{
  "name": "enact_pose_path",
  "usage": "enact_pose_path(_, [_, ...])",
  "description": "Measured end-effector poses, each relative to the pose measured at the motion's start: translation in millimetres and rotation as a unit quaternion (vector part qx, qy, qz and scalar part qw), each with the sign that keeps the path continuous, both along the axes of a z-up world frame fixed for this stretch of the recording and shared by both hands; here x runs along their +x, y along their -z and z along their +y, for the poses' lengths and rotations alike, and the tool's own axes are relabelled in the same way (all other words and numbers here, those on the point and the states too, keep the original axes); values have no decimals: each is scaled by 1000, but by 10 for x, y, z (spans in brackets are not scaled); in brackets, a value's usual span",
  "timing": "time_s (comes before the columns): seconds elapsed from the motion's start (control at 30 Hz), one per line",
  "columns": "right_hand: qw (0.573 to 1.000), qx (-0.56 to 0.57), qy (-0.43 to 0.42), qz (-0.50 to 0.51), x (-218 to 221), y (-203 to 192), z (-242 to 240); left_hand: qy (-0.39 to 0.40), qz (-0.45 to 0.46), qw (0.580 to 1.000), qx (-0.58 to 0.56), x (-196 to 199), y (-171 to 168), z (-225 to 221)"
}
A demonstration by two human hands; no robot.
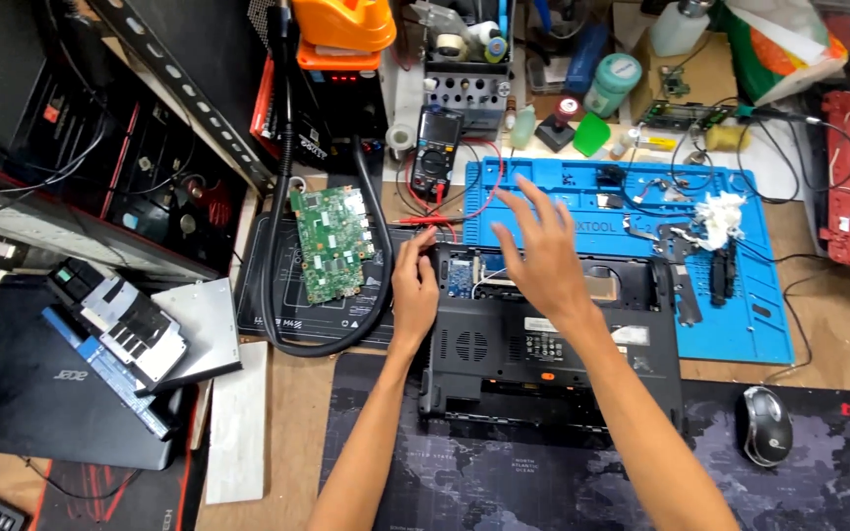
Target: Connecting a keyboard ribbon cable, installing the keyboard, and using a screwdriver on the laptop's underside
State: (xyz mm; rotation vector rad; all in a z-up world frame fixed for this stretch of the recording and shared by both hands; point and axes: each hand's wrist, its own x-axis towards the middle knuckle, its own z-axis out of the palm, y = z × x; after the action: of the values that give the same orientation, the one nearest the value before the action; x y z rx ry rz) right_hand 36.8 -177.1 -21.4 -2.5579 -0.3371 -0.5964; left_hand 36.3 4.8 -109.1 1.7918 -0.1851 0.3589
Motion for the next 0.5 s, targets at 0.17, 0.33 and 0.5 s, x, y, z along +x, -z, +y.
enact_pose_path(0.17, [998,-22,-46,-20,743,70,424,7,4,1000,-8,17,9,12])
enact_pose_path(0.33, [994,-58,-88,-16,1097,27,584,47,42,998,-22,10,-75,34])
enact_pose_path(0.5, [996,-22,-78,-44,1002,-36,596,54,45,997,-21,7,-73,45])
